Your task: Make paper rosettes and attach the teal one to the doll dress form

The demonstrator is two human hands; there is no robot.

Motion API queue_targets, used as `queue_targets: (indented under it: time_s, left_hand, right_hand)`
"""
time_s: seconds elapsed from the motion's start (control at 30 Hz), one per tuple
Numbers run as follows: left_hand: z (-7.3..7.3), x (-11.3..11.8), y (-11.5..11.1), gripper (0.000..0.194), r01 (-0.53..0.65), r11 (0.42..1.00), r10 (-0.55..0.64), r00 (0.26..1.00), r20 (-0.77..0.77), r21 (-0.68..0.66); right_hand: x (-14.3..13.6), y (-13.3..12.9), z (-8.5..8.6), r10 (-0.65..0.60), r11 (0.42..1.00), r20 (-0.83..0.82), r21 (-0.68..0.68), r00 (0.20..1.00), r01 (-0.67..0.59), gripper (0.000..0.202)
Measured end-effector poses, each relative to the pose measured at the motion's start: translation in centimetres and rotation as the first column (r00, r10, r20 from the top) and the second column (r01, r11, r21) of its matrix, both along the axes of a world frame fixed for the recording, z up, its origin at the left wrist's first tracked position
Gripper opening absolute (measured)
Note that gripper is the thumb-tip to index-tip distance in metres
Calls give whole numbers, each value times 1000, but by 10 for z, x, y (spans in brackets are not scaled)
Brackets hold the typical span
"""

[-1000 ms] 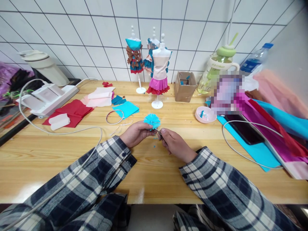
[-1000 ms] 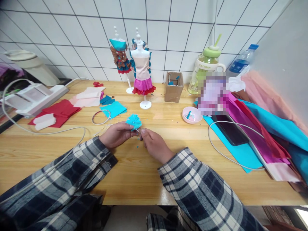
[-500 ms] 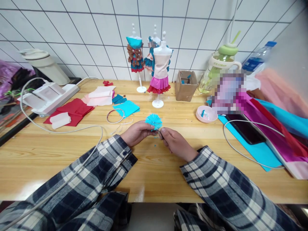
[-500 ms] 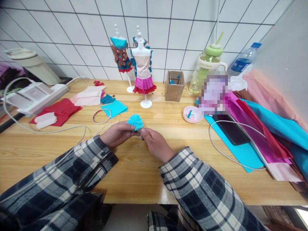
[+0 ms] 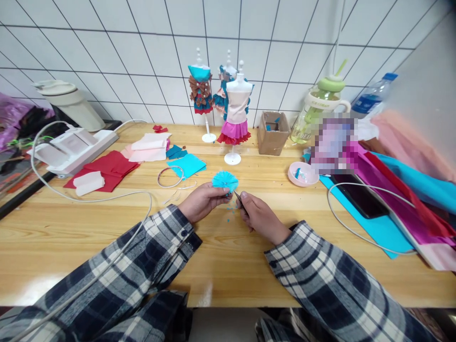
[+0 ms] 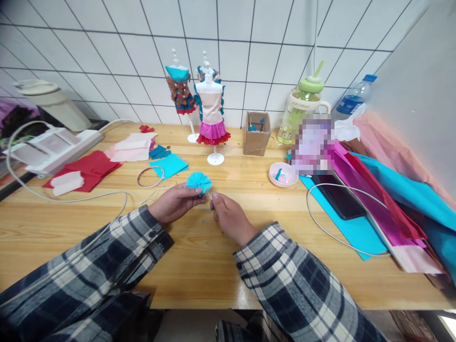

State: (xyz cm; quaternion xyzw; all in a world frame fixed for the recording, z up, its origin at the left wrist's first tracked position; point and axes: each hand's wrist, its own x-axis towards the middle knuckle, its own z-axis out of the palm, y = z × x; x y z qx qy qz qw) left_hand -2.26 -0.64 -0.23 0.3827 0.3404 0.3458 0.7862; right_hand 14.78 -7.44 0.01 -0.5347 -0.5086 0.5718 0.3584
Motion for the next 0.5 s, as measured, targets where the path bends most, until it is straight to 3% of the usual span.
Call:
queue_targets:
  time_s: [0.13, 0.5]
  left_hand:
    - [1, 1, -1, 19, -3, 1000, 3, 1000, 2, 6]
    - [5, 4, -5, 18, 56, 996, -53, 997, -53, 67]
  right_hand:
    - [-1, 0, 3, -26, 999, -27, -40, 999, 25, 42]
    - [-2, 0, 1, -3, 1000, 2, 18, 1000, 3, 37]
